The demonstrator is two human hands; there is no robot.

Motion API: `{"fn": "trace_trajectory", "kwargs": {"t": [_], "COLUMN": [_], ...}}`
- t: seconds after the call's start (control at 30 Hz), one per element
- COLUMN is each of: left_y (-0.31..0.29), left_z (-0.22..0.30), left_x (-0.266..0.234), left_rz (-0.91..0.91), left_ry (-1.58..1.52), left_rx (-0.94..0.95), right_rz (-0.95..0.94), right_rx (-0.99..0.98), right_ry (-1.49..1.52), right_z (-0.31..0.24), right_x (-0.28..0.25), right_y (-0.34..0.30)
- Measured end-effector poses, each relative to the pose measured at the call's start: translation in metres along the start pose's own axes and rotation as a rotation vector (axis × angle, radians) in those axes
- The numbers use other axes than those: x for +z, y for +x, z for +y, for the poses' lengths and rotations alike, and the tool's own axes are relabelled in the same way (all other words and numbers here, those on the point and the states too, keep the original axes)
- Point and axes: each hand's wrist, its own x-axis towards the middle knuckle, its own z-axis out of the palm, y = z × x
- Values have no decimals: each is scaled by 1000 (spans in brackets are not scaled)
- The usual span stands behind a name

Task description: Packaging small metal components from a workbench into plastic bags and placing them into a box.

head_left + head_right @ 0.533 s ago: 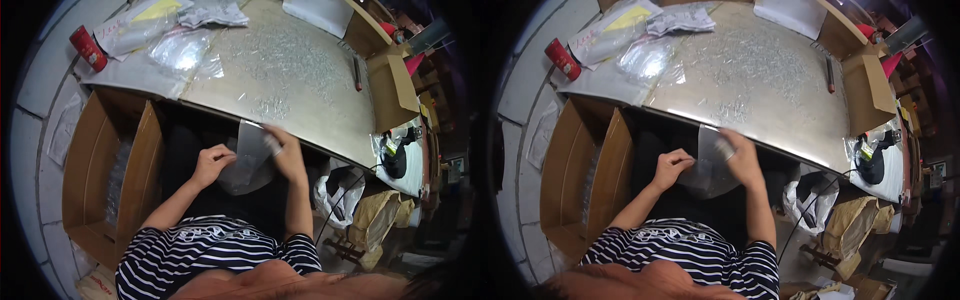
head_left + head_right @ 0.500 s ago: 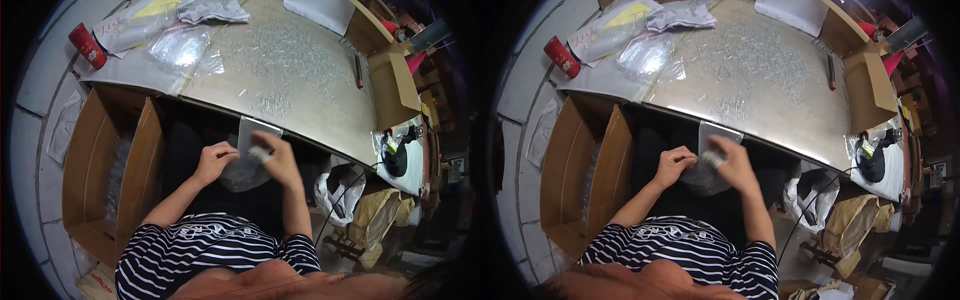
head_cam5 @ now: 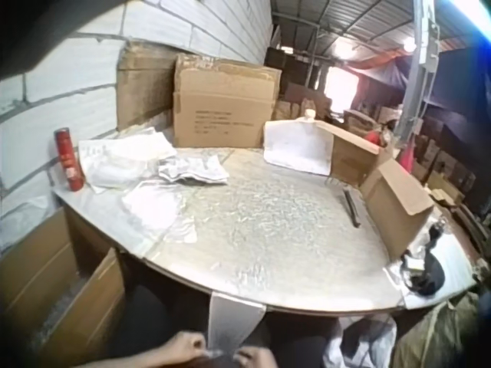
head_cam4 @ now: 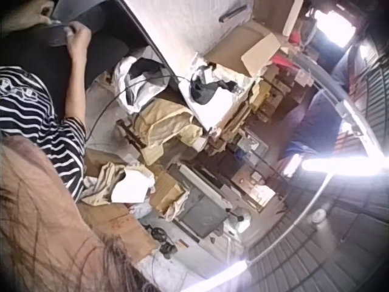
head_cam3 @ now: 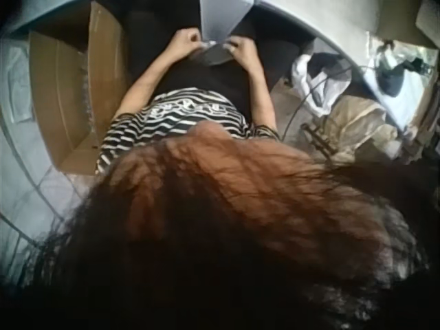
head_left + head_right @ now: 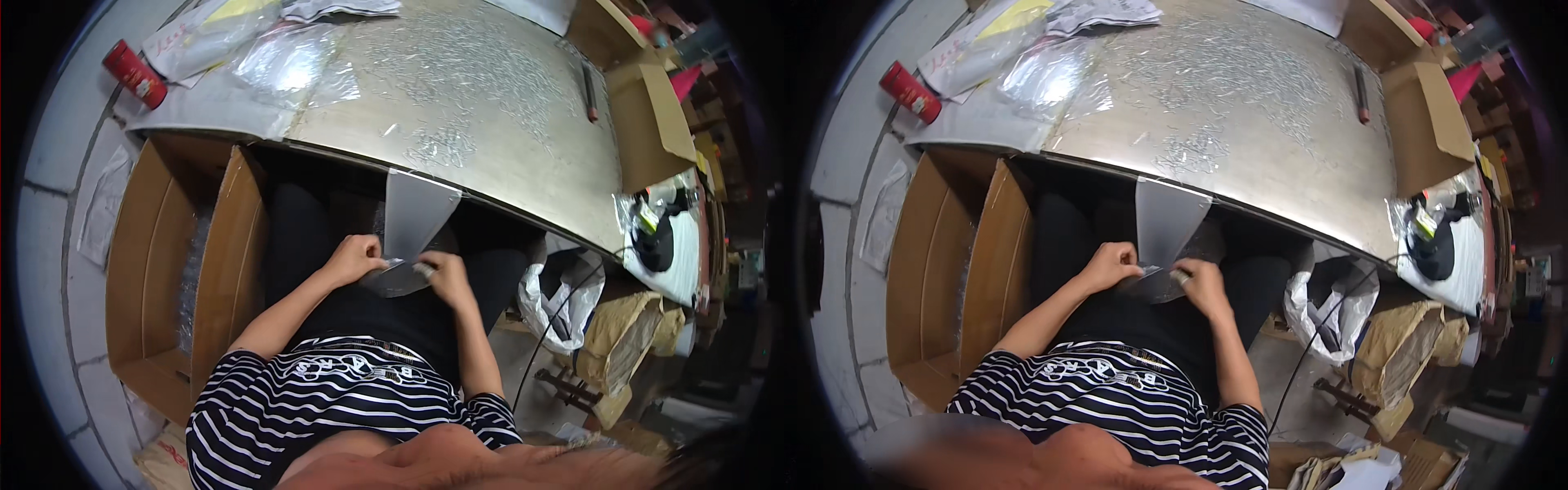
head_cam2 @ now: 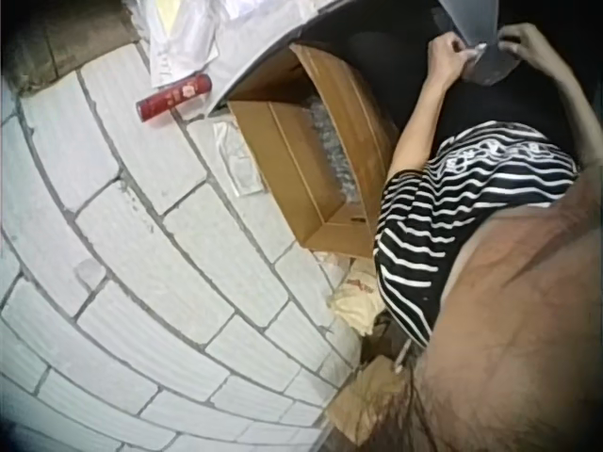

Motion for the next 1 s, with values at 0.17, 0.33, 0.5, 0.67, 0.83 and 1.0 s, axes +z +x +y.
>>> {"fn": "trace_trajectory", "kwargs": {"t": [0.17, 0.33, 0.5, 0.67, 0.83, 1.0], "left_y": [18, 34, 21, 27, 18, 17], "left_z": [18, 1, -5, -68, -37, -33], "left_x": [-7, -1, 29, 13, 24, 30], "left_rz": [93, 143, -145, -501, -460, -425], "left_ry": [-225, -673, -1242, -1498, -1374, -956], "left_rx": [53, 82, -208, -200, -131, -106], "right_rz": [605, 571, 444, 438, 394, 308], "right_rx": [-95, -337, -346, -346, -377, -616], "right_ry": [95, -392, -755, -478, -287, -525], "right_z": [-56, -73, -90, -130, -139, -137], "right_x": [-80, -99, -31, -39, -45, -37], "right_y": [30, 130, 126, 48, 61, 121]}}
